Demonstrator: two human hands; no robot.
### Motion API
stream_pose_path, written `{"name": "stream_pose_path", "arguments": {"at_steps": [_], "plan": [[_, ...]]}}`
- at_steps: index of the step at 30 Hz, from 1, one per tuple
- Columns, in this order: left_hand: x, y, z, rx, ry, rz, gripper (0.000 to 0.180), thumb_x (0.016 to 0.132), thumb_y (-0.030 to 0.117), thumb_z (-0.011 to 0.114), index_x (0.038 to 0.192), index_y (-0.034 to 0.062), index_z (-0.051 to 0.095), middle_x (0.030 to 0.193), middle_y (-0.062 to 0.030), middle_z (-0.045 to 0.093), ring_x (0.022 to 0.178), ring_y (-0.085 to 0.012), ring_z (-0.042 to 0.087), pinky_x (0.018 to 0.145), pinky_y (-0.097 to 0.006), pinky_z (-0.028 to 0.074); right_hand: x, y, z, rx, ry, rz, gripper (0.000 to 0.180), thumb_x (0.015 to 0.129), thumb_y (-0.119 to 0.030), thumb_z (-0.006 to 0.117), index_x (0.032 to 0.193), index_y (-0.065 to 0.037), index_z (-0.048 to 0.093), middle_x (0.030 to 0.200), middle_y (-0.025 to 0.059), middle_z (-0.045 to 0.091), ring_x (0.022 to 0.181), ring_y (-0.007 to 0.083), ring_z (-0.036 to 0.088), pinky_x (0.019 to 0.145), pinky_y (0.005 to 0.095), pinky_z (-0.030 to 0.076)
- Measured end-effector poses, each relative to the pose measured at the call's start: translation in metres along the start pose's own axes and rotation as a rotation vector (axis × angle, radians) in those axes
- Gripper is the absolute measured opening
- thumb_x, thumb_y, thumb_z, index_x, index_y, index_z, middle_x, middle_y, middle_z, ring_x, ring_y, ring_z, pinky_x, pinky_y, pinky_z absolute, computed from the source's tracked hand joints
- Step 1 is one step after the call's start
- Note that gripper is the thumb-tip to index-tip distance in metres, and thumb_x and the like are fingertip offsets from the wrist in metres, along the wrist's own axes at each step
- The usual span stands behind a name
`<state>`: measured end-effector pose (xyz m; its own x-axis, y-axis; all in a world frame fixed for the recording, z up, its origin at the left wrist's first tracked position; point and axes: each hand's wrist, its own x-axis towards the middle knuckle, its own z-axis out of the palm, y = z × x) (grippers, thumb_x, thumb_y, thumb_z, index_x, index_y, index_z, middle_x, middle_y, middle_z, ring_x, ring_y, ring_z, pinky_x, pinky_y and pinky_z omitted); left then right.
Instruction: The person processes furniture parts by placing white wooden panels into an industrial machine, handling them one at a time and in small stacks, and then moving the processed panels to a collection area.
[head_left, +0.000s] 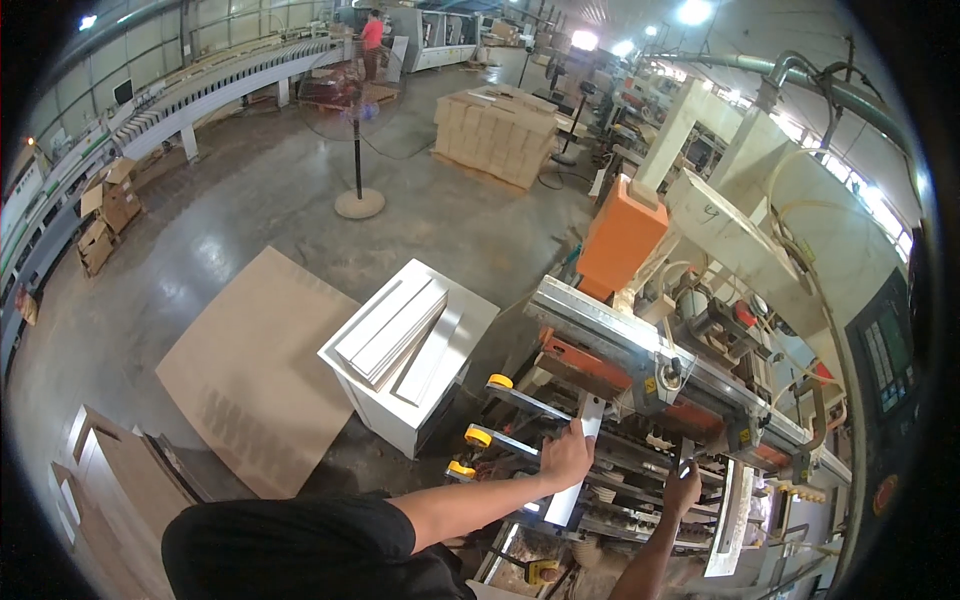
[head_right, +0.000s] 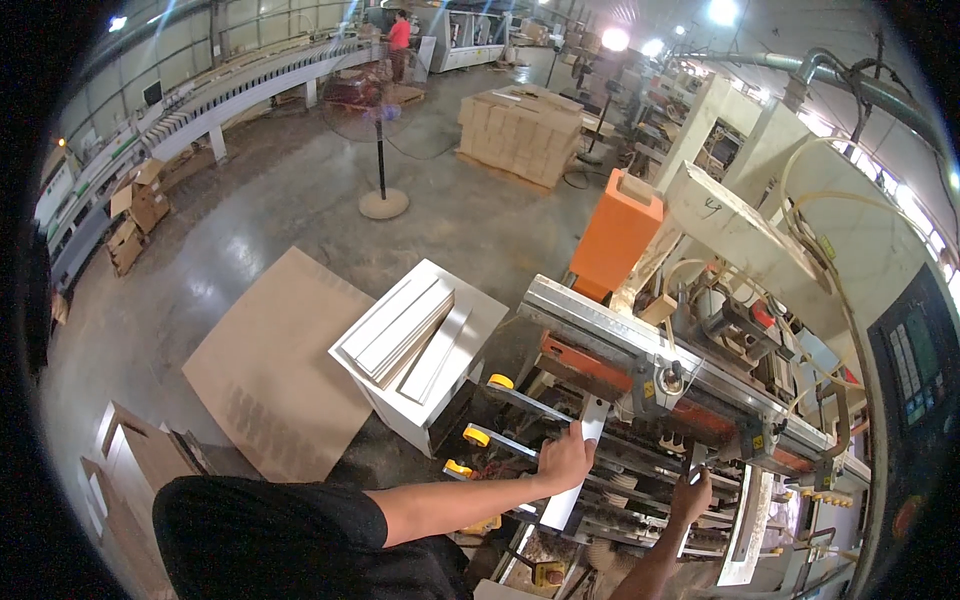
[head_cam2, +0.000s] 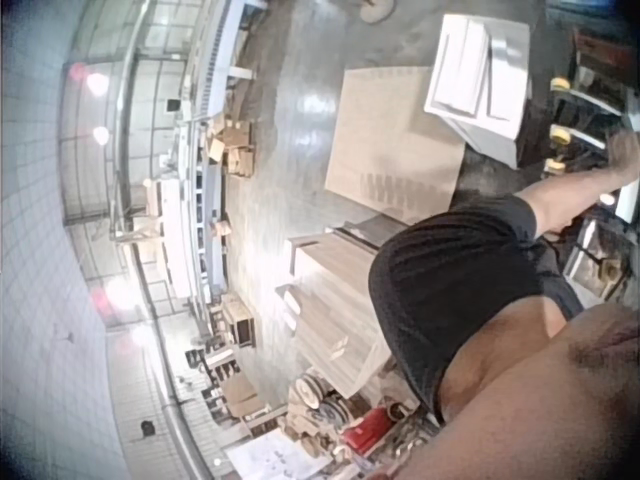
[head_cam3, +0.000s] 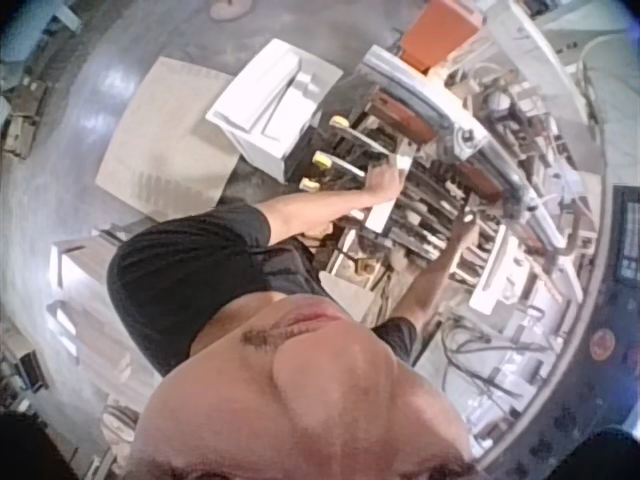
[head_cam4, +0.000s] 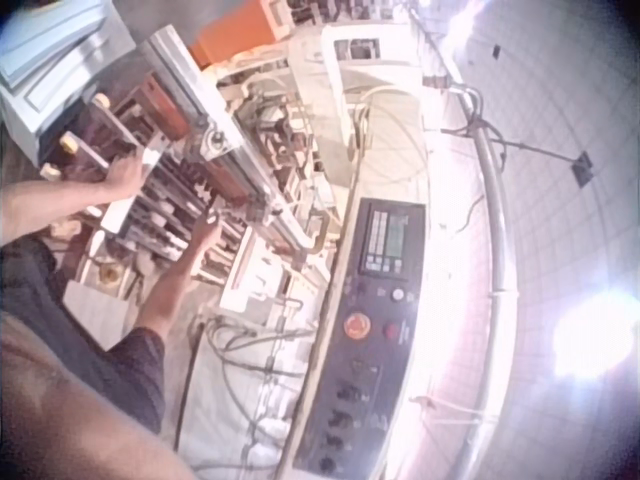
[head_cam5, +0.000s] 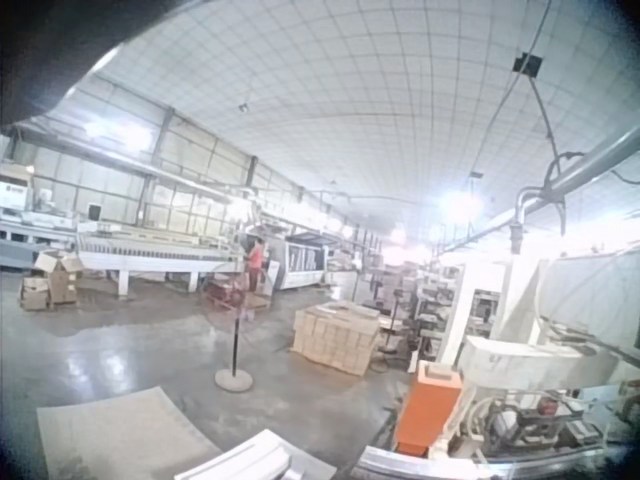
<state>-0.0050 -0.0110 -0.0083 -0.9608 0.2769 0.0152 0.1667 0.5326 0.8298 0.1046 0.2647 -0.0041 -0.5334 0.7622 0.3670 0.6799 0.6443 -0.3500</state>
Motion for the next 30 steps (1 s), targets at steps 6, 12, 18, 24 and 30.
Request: {"name": "stream_pose_path", "arguments": {"at_steps": [6,12,18,24,30], "plan": [[0.003,0.003,-0.003,0.007,-0.075,-0.026,0.033,0.095,0.027,0.051,0.111,0.0006,0.042,0.098,-0.0250,0.065,0.086,-0.0427,0.065,0.082,-0.057,0.045,-0.001,-0.002,0.002,0.008,0.031,-0.050,0.033,0.080,-0.017,0.072,0.111,-0.007,0.066,0.098,0.0195,0.069,0.094,0.0384,0.066,0.078,0.0455,0.051],[-0.003,-0.003,0.006,-0.004,0.046,0.020,0.036,0.097,0.029,0.049,0.113,-0.0032,0.043,0.080,-0.0234,0.065,0.071,-0.0435,0.064,0.078,-0.060,0.045,-0.012,-0.020,-0.019,0.000,-0.050,0.018,0.043,0.086,-0.029,0.068,0.121,-0.004,0.064,0.109,0.0213,0.068,0.104,0.0394,0.064,0.085,0.0460,0.051],[-0.007,0.003,0.006,0.130,0.035,0.031,0.037,0.093,0.030,0.053,0.111,-0.0011,0.045,0.085,-0.0223,0.067,0.076,-0.0392,0.067,0.074,-0.051,0.052,-0.012,0.006,-0.013,0.027,0.004,-0.053,0.048,0.085,-0.028,0.070,0.122,0.001,0.062,0.111,0.0231,0.067,0.104,0.0390,0.064,0.086,0.0442,0.051],[0.010,-0.006,0.006,0.079,0.057,0.040,0.037,0.094,0.030,0.051,0.111,-0.0022,0.043,0.081,-0.0249,0.065,0.072,-0.0451,0.065,0.067,-0.055,0.053,0.004,-0.004,0.005,0.053,-0.028,-0.051,0.041,0.083,-0.032,0.069,0.118,-0.011,0.064,0.103,0.0204,0.069,0.100,0.0419,0.063,0.083,0.0469,0.050],[0.008,0.002,0.005,0.029,0.024,0.077,0.034,0.096,0.027,0.052,0.104,-0.0044,0.041,0.088,-0.0291,0.064,0.075,-0.0481,0.064,0.067,-0.057,0.050,0.002,-0.019,-0.017,-0.068,-0.075,0.000,0.034,0.082,-0.025,0.070,0.112,-0.011,0.064,0.100,0.0168,0.069,0.096,0.0397,0.065,0.081,0.0468,0.051]]}}
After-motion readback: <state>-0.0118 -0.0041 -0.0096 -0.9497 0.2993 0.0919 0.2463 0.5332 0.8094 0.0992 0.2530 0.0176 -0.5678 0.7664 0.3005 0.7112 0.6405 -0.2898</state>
